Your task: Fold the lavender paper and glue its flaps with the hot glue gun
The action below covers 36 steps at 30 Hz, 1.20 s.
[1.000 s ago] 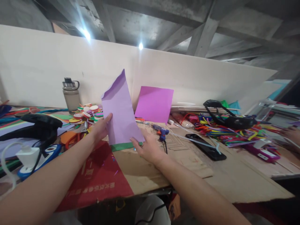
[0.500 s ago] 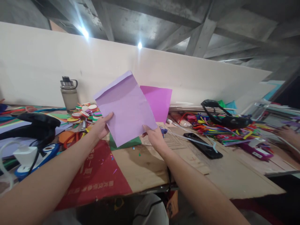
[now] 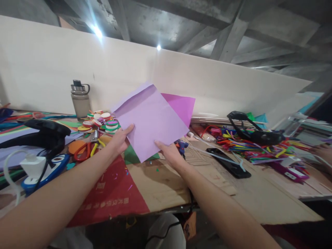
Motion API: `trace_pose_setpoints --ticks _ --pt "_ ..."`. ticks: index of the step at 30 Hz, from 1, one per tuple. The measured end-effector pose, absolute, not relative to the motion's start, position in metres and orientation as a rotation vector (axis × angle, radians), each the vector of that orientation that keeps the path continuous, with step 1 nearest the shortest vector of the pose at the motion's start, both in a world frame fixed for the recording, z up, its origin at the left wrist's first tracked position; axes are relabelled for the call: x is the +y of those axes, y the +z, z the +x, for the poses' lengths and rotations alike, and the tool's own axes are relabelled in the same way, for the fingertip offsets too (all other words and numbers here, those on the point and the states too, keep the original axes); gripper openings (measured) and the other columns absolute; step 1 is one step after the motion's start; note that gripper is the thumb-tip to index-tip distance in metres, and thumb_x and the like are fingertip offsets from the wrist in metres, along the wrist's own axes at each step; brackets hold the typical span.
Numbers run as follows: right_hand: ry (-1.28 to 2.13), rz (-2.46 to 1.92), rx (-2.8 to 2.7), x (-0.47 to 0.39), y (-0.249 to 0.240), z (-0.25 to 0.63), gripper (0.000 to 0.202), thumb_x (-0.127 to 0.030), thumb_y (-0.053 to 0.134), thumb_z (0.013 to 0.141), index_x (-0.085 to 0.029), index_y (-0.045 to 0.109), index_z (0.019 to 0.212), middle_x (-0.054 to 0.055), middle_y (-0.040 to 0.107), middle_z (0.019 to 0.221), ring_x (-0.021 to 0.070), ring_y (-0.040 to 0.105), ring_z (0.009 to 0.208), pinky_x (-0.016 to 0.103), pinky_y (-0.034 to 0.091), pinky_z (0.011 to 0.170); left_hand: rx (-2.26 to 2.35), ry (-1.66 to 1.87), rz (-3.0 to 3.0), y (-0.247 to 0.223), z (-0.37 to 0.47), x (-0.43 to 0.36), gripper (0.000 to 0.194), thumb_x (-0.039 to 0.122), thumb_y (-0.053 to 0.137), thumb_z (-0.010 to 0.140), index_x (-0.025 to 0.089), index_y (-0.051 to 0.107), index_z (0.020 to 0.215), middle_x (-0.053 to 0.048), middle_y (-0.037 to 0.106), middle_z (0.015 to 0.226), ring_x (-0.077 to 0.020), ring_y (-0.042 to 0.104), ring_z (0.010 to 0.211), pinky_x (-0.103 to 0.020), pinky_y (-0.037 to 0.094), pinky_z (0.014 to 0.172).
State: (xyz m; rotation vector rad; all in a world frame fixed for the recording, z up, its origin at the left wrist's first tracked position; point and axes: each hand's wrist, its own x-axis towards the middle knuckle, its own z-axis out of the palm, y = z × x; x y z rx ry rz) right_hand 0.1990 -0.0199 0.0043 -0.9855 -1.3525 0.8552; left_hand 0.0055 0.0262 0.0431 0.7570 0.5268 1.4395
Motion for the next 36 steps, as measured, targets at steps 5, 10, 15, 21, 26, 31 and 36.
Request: trace_pose_setpoints --ticks 5,10,15,21,26,31,36 --pt "0.964 -0.909 -1.098 -0.011 0.011 0.209 0.044 -0.033 0.07 0.063 -0.022 0.056 0.104 0.008 0.064 0.114 0.0232 0.06 0.105 0.038 0.05 0.084 0.45 1.495 0.661 0.05 -0.013 0.03 0.04 0.056 0.058 0.08 0.018 0.065 0.09 -0.005 0.069 0.069 -0.0201 0.068 0.071 -0.028 0.056 0.064" --pt "0.898 -0.907 -1.159 -0.01 0.016 0.215 0.037 -0.03 0.067 0.063 -0.022 0.057 0.098 0.006 0.067 0.106 0.0229 0.062 0.1 0.039 0.05 0.086 0.318 1.492 0.69 0.062 -0.038 0.036 0.073 0.078 0.027 0.079 0.017 0.064 0.094 -0.008 0.071 0.078 -0.0196 0.067 0.072 -0.03 0.055 0.061" --pt "0.874 -1.008 -1.239 -0.009 0.014 0.219 0.026 -0.025 0.067 0.062 -0.02 0.061 0.088 0.007 0.07 0.096 0.024 0.064 0.09 0.04 0.05 0.084 0.505 1.528 0.682 0.057 -0.046 0.048 0.029 0.038 0.047 0.092 0.015 0.064 0.097 -0.004 0.072 0.081 -0.0148 0.068 0.073 -0.026 0.056 0.07" --pt "0.861 -1.024 -1.177 -0.006 0.018 0.226 0.023 -0.029 0.065 0.063 -0.018 0.066 0.084 0.006 0.071 0.091 0.0219 0.065 0.082 0.038 0.05 0.079 0.669 1.45 0.725 0.047 -0.048 0.055 0.014 0.015 0.056 0.083 0.012 0.065 0.094 -0.007 0.072 0.076 -0.0183 0.068 0.065 -0.031 0.059 0.063" --pt "0.834 -0.973 -1.079 -0.004 0.02 0.228 0.026 -0.032 0.066 0.065 -0.017 0.066 0.086 0.004 0.071 0.084 0.0186 0.064 0.073 0.034 0.051 0.073 0.669 1.328 0.89 0.044 -0.056 0.053 0.013 0.01 0.06 0.076 0.012 0.065 0.088 -0.009 0.071 0.075 -0.019 0.067 0.061 -0.03 0.058 0.057" --pt "0.771 -1.015 -1.015 -0.007 0.031 0.234 0.035 -0.037 0.068 0.066 -0.018 0.066 0.095 0.004 0.071 0.088 0.017 0.063 0.07 0.031 0.05 0.066 0.715 1.134 1.028 0.033 -0.063 0.053 0.02 0.005 0.067 0.067 0.011 0.068 0.086 -0.013 0.072 0.079 -0.0226 0.069 0.063 -0.035 0.058 0.061" --pt "0.791 -0.975 -1.068 -0.014 0.043 0.242 0.04 -0.04 0.069 0.067 -0.017 0.066 0.1 0.004 0.071 0.091 0.0161 0.063 0.069 0.029 0.05 0.064 0.726 0.996 1.13 0.036 -0.062 0.049 0.026 0.008 0.074 0.063 0.012 0.069 0.088 -0.011 0.073 0.082 -0.0199 0.069 0.069 -0.031 0.058 0.066"
